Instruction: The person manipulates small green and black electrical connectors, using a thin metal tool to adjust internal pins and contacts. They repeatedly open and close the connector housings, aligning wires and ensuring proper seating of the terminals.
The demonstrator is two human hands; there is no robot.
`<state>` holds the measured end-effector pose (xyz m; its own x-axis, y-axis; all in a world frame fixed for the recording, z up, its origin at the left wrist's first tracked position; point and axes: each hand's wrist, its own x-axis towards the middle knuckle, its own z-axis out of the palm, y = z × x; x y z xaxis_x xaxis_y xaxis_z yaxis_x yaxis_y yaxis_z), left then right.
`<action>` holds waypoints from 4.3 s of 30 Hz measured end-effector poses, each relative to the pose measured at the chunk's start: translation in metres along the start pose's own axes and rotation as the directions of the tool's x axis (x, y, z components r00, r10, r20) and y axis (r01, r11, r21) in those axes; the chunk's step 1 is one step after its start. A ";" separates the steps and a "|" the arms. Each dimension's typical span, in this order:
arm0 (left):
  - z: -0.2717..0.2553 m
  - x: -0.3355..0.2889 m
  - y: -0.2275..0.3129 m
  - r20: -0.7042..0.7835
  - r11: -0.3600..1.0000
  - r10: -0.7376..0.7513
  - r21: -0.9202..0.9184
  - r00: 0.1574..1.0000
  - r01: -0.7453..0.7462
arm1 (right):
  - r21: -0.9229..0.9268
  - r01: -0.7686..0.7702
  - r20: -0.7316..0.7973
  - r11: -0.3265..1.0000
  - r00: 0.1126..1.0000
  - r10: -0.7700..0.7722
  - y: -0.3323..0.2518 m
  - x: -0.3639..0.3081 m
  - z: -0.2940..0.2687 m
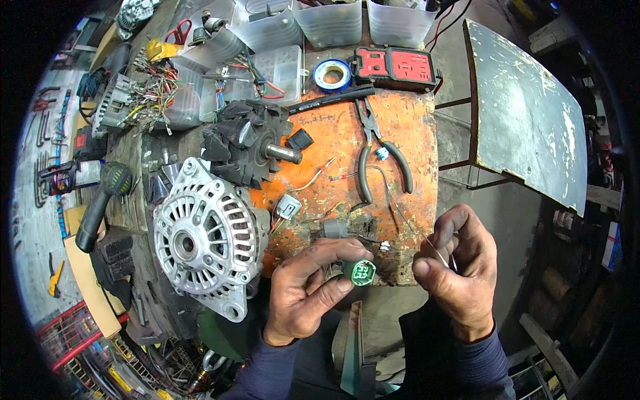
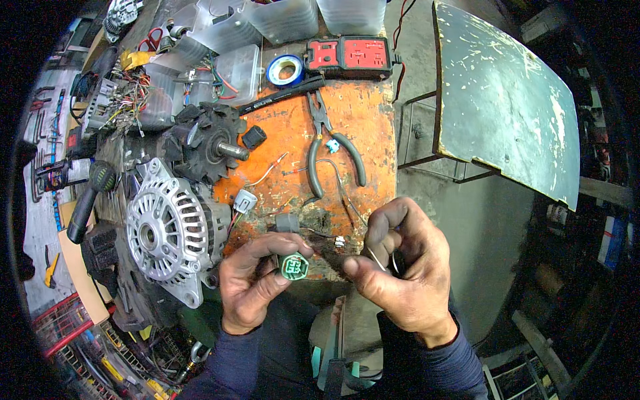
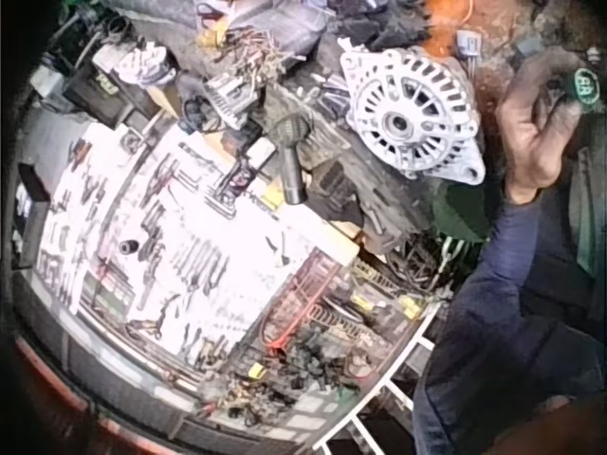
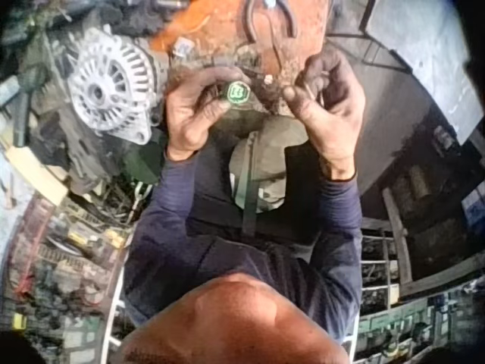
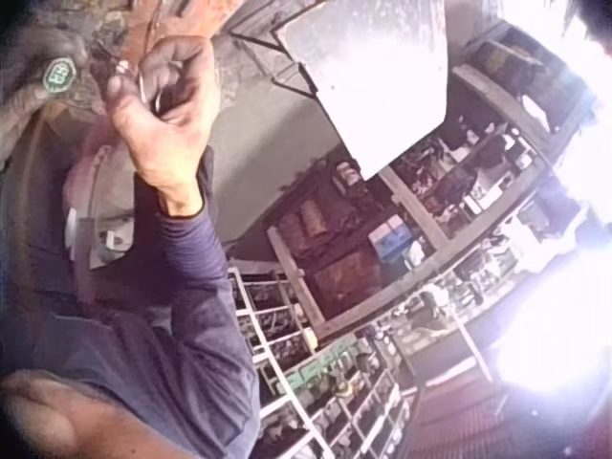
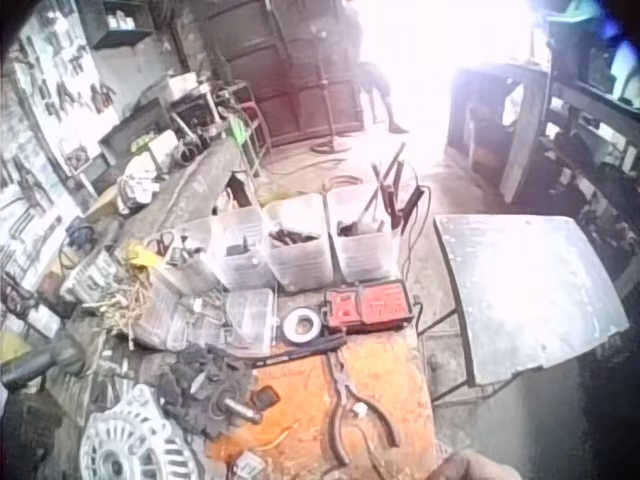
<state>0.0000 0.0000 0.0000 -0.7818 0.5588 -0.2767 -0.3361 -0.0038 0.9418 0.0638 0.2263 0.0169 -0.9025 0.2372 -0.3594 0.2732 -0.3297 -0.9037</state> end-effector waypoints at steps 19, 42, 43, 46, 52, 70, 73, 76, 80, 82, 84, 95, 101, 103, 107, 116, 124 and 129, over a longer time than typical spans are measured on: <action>-0.008 0.003 -0.001 0.096 0.989 0.049 -0.143 0.994 -0.035 | 0.424 -0.079 0.160 0.902 0.987 0.012 0.007 -0.005 0.015; -0.014 0.002 -0.003 0.080 0.998 0.023 -0.061 0.997 -0.018 | -0.269 0.431 0.073 0.861 0.901 -0.429 -0.001 -0.021 0.032; -0.014 0.002 -0.003 0.076 0.998 0.031 -0.054 0.997 -0.027 | -0.300 0.448 0.104 0.842 0.893 -0.438 -0.003 -0.019 0.029; -0.012 0.003 -0.005 0.067 0.998 0.040 -0.047 0.997 -0.037 | -0.291 0.451 0.131 0.844 0.892 -0.432 -0.003 -0.017 0.029; -0.008 0.006 -0.002 0.062 0.999 0.049 -0.001 0.997 -0.049 | -0.351 0.423 0.143 0.835 0.906 -0.399 -0.003 -0.017 0.031; -0.007 0.008 -0.001 0.121 0.995 0.049 0.081 0.991 -0.059 | -0.546 0.444 0.248 0.711 0.896 -0.369 -0.015 -0.017 0.029; -0.006 0.010 0.000 0.137 0.991 0.050 0.119 0.989 -0.066 | -0.605 0.450 0.274 0.657 0.893 -0.358 -0.022 -0.017 0.028; -0.003 0.008 0.003 0.118 0.988 0.047 0.143 0.992 -0.064 | -0.669 0.419 0.285 0.614 0.907 -0.309 -0.025 -0.018 0.031; 0.001 0.009 0.004 0.113 0.994 0.041 0.100 0.993 -0.053 | -0.649 0.427 0.215 0.630 0.897 -0.386 -0.018 -0.020 0.037; 0.000 0.006 0.005 0.115 0.999 -0.006 0.053 0.993 0.000 | -0.630 0.388 0.157 0.673 0.912 -0.378 -0.015 -0.023 0.037; 0.000 0.004 0.003 0.111 1.000 -0.006 0.020 0.994 0.004 | -0.597 0.434 0.167 0.675 0.890 -0.425 -0.010 -0.020 0.036; 0.003 0.002 -0.003 0.106 0.990 -0.024 -0.133 0.994 0.038 | -0.600 0.404 0.231 0.691 0.914 -0.334 -0.013 -0.018 0.036; 0.001 0.001 0.004 0.076 0.922 0.213 0.313 0.974 -0.226 | -0.512 0.430 0.306 0.743 0.900 -0.310 0.002 -0.011 0.018; 0.005 0.000 0.006 0.068 0.914 0.203 0.344 0.977 -0.213 | -0.432 0.374 0.236 0.821 0.925 -0.297 0.005 -0.011 0.019; 0.009 -0.001 0.008 -0.003 0.944 0.187 0.276 0.982 -0.179 | -0.379 0.404 0.210 0.833 0.914 -0.347 0.016 -0.008 0.019; -0.008 -0.004 0.029 -0.091 0.942 0.104 0.327 0.990 -0.069 | -0.297 0.402 0.112 0.866 0.915 -0.387 0.020 -0.010 0.017; -0.016 -0.004 0.030 0.095 0.896 -0.376 -0.217 0.922 0.387 | -0.143 0.295 0.014 0.945 0.955 -0.296 0.026 -0.009 0.016; -0.022 0.001 0.029 0.194 0.914 -0.346 -0.150 0.918 0.377 | -0.009 0.141 0.035 0.990 0.989 -0.141 0.030 -0.009 0.008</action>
<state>-0.0217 -0.0179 0.0226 -0.4995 0.6748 -0.5433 -0.6806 0.0823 0.7280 0.0777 0.2072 -0.0047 -0.9431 0.2490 -0.2203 0.1462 -0.2846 -0.9474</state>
